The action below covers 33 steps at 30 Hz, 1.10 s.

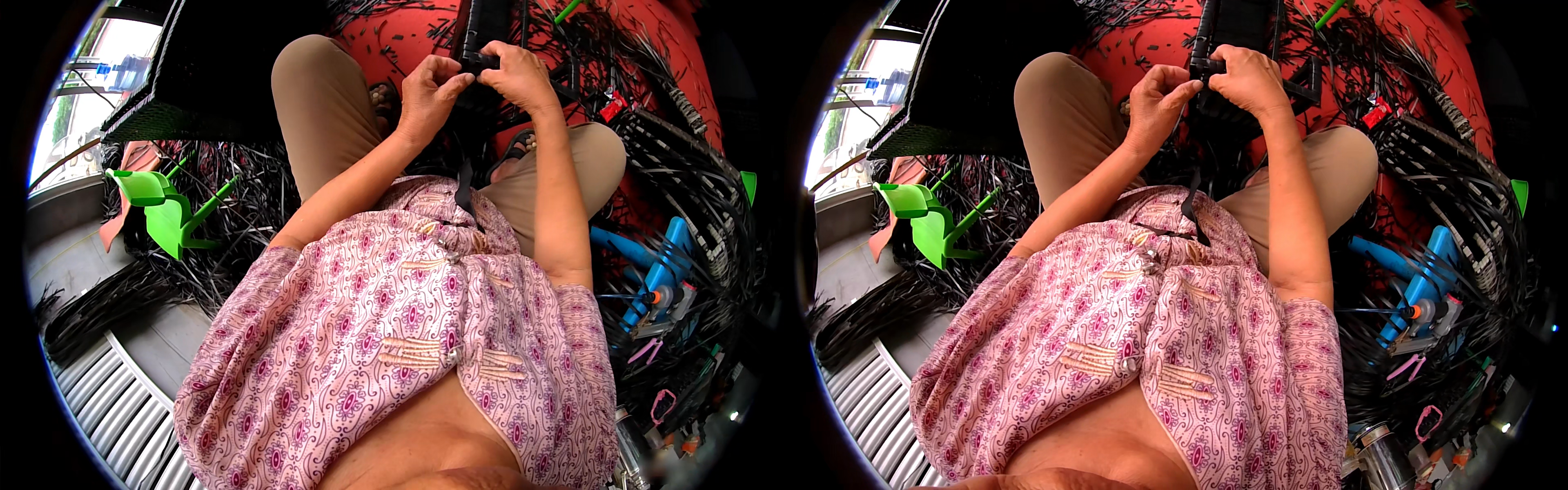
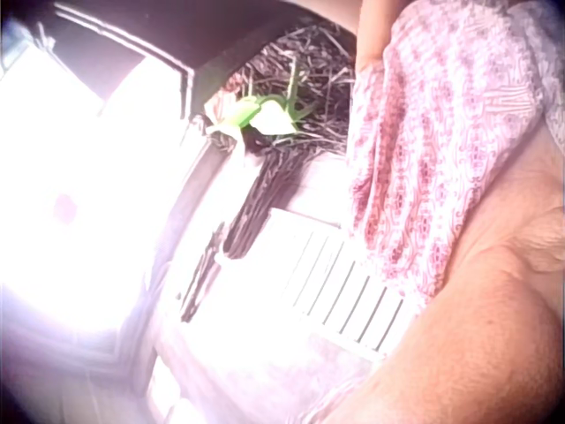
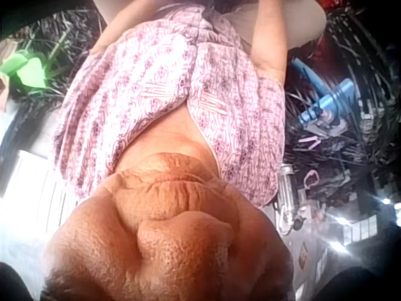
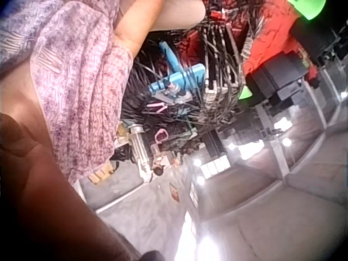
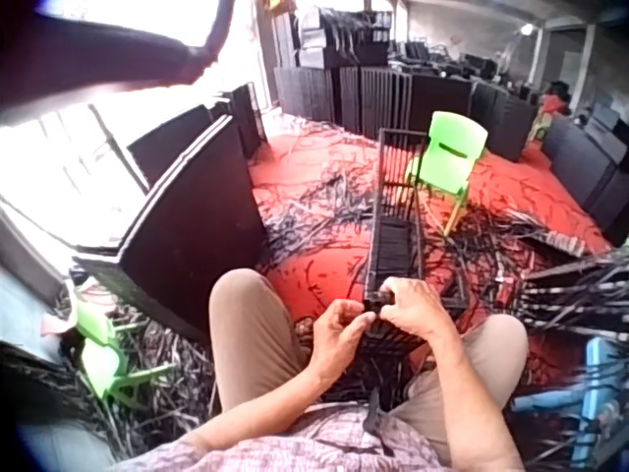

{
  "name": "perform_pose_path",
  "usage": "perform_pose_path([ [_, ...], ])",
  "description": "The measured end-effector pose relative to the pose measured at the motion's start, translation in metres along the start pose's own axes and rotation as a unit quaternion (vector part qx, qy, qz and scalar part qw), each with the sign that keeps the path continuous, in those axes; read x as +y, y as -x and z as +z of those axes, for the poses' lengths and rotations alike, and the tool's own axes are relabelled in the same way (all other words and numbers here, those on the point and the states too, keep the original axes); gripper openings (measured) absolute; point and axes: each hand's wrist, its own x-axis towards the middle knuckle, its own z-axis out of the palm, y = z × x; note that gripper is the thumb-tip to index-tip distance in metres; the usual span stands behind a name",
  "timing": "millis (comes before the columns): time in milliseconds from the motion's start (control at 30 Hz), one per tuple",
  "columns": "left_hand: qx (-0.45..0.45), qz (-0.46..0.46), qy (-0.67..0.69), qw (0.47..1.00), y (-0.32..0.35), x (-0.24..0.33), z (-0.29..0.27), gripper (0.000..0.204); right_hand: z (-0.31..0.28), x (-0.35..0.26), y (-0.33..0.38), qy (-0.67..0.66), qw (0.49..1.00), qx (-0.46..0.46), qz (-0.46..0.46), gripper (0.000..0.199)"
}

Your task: The person sits cross-legged and assembles a black plastic basket frame. They use a staple gun to secure black plastic strips to the frame and use pliers to trim excess material. The person repeatedly staples and trims the strips to form the basket structure.

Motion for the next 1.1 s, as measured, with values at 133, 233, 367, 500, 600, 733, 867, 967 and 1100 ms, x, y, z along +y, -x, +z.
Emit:
perform_pose_path([
  [133, 0.005, -0.08, 0.081, 0.993, 0.005, 0.009, 0.006, 0.03, -0.001, 0.003, -0.009, 0.024, 0.999, -0.042, -0.008, 0.04],
  [233, 0.022, -0.113, 0.127, 0.985, 0.01, 0.017, 0.012, 0.031, -0.003, 0.001, -0.012, 0.026, 0.998, -0.053, -0.019, 0.04],
  [367, 0.037, -0.113, 0.136, 0.984, 0.013, 0.021, 0.018, 0.026, -0.003, 0.005, -0.011, 0.0, 0.998, -0.063, 0.003, 0.042],
  [500, 0.033, -0.097, 0.157, 0.982, 0.012, 0.018, 0.019, 0.022, -0.005, 0.008, -0.011, -0.055, 0.993, -0.097, 0.025, 0.046],
  [600, 0.028, -0.095, 0.157, 0.983, 0.012, 0.015, 0.02, 0.019, -0.006, 0.009, -0.012, -0.085, 0.992, -0.095, 0.003, 0.037],
  [733, 0.038, -0.004, 0.009, 0.999, 0.009, 0.009, 0.016, 0.021, -0.009, 0.011, -0.013, -0.106, 0.988, -0.109, -0.01, 0.037],
  [867, 0.063, 0.07, -0.102, 0.99, 0.01, 0.024, 0.015, 0.027, -0.007, 0.021, -0.017, -0.152, 0.98, -0.128, -0.016, 0.039],
  [967, 0.078, 0.091, -0.123, 0.985, 0.008, 0.022, 0.016, 0.029, -0.011, 0.023, -0.02, -0.242, 0.956, -0.169, 0.003, 0.042],
  [1100, 0.086, 0.074, -0.128, 0.985, 0.003, 0.022, 0.019, 0.026, -0.011, 0.028, -0.023, -0.305, 0.933, -0.187, 0.026, 0.042],
])
